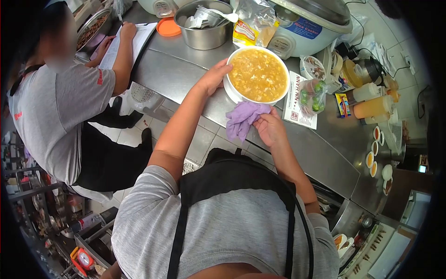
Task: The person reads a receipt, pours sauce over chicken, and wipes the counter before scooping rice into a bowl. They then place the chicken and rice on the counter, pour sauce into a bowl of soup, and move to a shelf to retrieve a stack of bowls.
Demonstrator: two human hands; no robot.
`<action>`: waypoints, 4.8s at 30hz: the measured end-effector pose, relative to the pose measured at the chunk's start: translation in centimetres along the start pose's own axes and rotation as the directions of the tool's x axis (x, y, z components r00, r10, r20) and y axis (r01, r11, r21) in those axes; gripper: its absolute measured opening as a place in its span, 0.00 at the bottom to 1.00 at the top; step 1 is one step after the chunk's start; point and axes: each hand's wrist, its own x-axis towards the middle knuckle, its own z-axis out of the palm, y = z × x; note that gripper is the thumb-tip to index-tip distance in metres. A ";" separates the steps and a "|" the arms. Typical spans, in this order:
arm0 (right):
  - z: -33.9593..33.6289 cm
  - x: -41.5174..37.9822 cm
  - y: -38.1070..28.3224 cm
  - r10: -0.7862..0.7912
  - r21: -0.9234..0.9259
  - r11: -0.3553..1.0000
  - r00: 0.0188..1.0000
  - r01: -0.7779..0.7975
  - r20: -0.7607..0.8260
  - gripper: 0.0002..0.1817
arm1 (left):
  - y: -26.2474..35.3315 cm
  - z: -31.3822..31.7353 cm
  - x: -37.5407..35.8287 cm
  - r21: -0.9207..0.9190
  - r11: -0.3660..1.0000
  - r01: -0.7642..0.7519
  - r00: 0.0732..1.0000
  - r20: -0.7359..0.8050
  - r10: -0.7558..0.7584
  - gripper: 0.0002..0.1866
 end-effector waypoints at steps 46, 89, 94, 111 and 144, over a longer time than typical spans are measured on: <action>-1.7 -2.4 -2.9 -0.168 -0.526 0.849 0.968 0.045 -0.187 0.16 | -4.0 -4.7 -7.2 0.032 0.994 -0.109 0.864 -0.492 0.111 0.07; -10.2 -13.8 -13.0 -0.052 -0.141 0.990 0.953 0.010 -0.299 0.27 | -3.5 16.9 -8.9 0.026 0.998 0.061 0.995 0.080 -0.063 0.31; -17.9 -21.0 -16.5 -0.098 -0.039 0.995 0.905 0.090 -0.415 0.26 | -7.8 27.3 -9.3 -0.009 0.993 0.116 0.975 0.191 -0.113 0.31; -42.1 -37.3 -23.9 -0.256 0.105 0.854 0.586 0.510 -0.769 0.23 | -23.6 57.3 -2.7 0.137 0.980 0.141 0.682 0.704 -0.197 0.26; -59.0 -42.4 -31.8 -0.332 -0.028 0.838 0.467 0.545 -0.820 0.24 | -23.6 76.9 1.1 0.505 0.842 0.191 0.522 0.674 -0.523 0.33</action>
